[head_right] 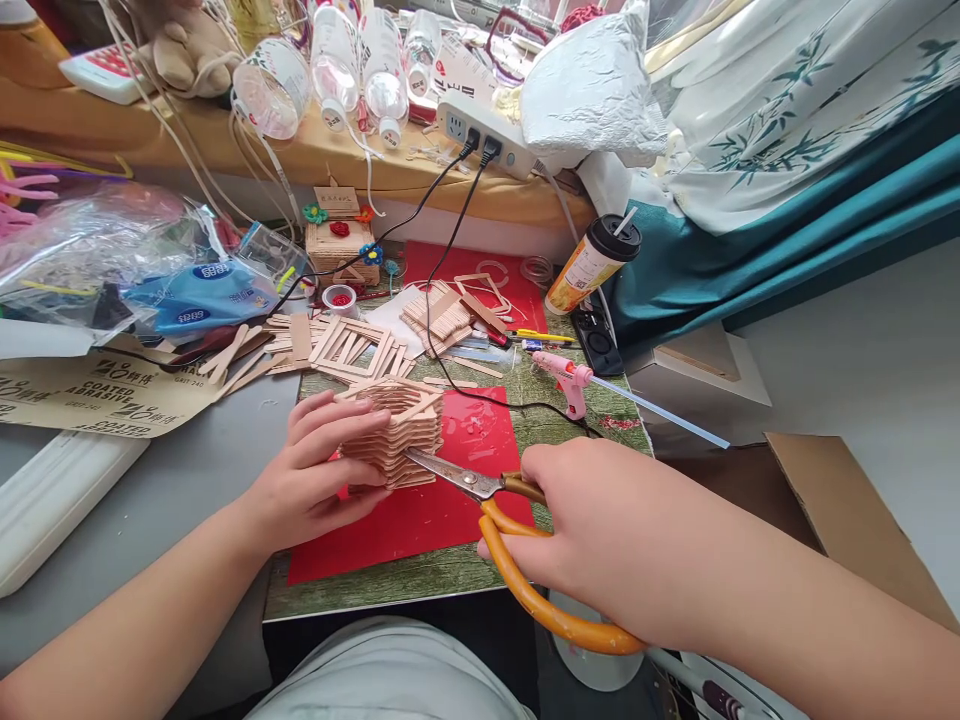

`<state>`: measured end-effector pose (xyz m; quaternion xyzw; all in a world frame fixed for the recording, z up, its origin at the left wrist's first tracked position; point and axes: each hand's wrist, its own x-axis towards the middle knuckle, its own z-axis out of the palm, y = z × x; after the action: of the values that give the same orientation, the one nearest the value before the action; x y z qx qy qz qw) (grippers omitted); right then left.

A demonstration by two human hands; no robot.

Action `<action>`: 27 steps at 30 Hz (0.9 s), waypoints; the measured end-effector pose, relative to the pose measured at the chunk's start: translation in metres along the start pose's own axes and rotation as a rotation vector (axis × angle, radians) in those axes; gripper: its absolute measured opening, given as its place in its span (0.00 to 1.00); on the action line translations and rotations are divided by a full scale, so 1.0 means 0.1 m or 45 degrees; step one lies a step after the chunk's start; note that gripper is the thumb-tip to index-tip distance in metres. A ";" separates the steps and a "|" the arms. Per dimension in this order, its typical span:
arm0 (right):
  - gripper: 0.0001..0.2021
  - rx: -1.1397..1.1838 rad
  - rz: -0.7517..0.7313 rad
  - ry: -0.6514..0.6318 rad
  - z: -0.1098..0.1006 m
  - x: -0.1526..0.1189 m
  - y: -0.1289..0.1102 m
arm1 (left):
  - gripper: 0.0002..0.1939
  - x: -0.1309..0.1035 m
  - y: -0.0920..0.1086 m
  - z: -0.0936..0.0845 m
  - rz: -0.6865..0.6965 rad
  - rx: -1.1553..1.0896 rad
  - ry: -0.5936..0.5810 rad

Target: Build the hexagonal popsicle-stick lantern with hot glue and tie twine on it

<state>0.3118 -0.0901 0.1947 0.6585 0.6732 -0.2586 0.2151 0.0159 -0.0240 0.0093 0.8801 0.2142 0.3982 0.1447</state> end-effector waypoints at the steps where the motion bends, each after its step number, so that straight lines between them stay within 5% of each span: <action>1: 0.22 -0.014 0.001 0.006 -0.01 -0.01 -0.02 | 0.10 0.00 0.00 0.00 -0.003 0.005 0.000; 8: 0.17 -0.192 -0.167 0.179 -0.13 -0.09 -0.13 | 0.10 0.00 0.02 0.02 0.007 0.019 -0.012; 16: 0.23 -0.129 -0.349 0.137 -0.35 -0.06 -0.26 | 0.10 0.03 0.04 0.00 0.008 0.050 -0.010; 22: 0.16 -0.291 -0.352 0.006 -0.30 -0.04 -0.23 | 0.10 0.03 0.04 -0.01 0.007 0.044 -0.014; 27: 0.18 -0.168 -0.365 0.097 -0.29 -0.04 -0.26 | 0.10 0.02 0.04 -0.01 -0.004 0.040 -0.023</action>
<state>0.2875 -0.0750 0.2221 0.5494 0.7835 -0.2166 0.1932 0.0175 -0.0267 0.0131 0.8855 0.2204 0.3867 0.1333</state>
